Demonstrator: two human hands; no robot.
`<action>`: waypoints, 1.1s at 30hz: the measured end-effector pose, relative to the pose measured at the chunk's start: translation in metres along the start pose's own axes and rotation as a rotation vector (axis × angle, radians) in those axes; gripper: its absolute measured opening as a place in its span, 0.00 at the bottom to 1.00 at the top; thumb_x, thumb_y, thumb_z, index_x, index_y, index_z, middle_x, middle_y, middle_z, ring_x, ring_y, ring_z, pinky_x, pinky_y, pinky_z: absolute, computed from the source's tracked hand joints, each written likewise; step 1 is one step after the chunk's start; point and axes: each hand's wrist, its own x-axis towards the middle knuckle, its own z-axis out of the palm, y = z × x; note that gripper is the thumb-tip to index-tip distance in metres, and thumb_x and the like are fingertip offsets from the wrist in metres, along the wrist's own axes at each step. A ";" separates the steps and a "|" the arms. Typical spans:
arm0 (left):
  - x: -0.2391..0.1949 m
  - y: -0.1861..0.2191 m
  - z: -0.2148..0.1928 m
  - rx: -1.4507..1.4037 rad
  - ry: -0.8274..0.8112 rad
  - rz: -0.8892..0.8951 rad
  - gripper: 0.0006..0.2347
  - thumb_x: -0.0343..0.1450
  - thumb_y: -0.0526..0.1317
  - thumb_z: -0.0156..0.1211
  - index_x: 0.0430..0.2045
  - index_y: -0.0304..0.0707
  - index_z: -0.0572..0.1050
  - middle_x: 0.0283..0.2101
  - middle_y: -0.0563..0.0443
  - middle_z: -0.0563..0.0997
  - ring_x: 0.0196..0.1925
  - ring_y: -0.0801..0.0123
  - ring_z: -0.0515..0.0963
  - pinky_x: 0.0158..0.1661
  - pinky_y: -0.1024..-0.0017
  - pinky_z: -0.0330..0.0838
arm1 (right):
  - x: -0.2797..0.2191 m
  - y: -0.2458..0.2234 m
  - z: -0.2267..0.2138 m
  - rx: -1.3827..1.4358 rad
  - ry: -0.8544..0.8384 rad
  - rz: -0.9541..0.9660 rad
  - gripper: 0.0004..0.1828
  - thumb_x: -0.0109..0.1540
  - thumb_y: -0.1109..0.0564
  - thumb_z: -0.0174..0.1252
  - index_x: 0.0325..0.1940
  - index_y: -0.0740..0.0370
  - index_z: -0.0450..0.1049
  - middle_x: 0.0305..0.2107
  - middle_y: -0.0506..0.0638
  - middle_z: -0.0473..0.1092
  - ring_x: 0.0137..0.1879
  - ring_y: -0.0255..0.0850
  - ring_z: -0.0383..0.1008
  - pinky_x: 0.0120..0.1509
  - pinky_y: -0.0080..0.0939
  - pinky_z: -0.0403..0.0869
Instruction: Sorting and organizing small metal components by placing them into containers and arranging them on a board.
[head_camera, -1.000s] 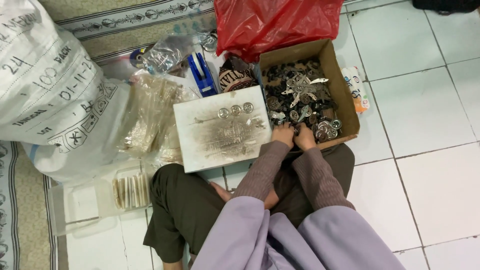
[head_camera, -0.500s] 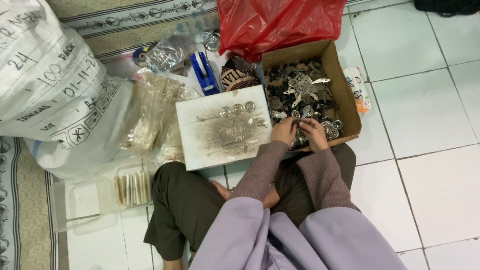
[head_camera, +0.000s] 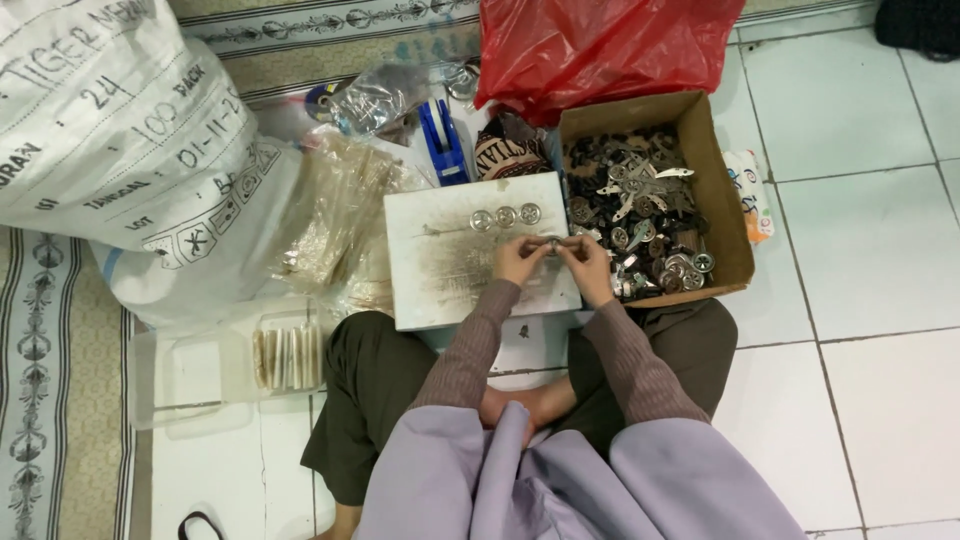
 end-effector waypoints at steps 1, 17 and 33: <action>-0.011 0.019 -0.013 -0.002 0.009 -0.001 0.12 0.70 0.46 0.71 0.42 0.42 0.81 0.39 0.45 0.85 0.46 0.57 0.85 0.46 0.64 0.78 | 0.000 -0.011 0.008 0.000 -0.009 -0.003 0.13 0.63 0.54 0.70 0.47 0.63 0.79 0.30 0.55 0.77 0.38 0.43 0.78 0.42 0.42 0.75; -0.028 -0.009 -0.028 0.864 0.252 0.635 0.19 0.73 0.48 0.57 0.56 0.40 0.74 0.59 0.38 0.75 0.66 0.52 0.71 0.63 0.54 0.63 | 0.004 -0.005 0.061 -0.936 0.210 -0.401 0.11 0.68 0.46 0.60 0.53 0.46 0.78 0.48 0.43 0.73 0.54 0.39 0.73 0.63 0.51 0.59; -0.025 -0.019 -0.024 0.899 0.216 0.591 0.19 0.76 0.48 0.47 0.62 0.49 0.72 0.66 0.37 0.70 0.72 0.49 0.65 0.69 0.41 0.50 | -0.005 -0.006 0.061 -1.006 0.263 -0.553 0.11 0.65 0.49 0.61 0.51 0.48 0.78 0.45 0.43 0.75 0.54 0.38 0.73 0.65 0.49 0.61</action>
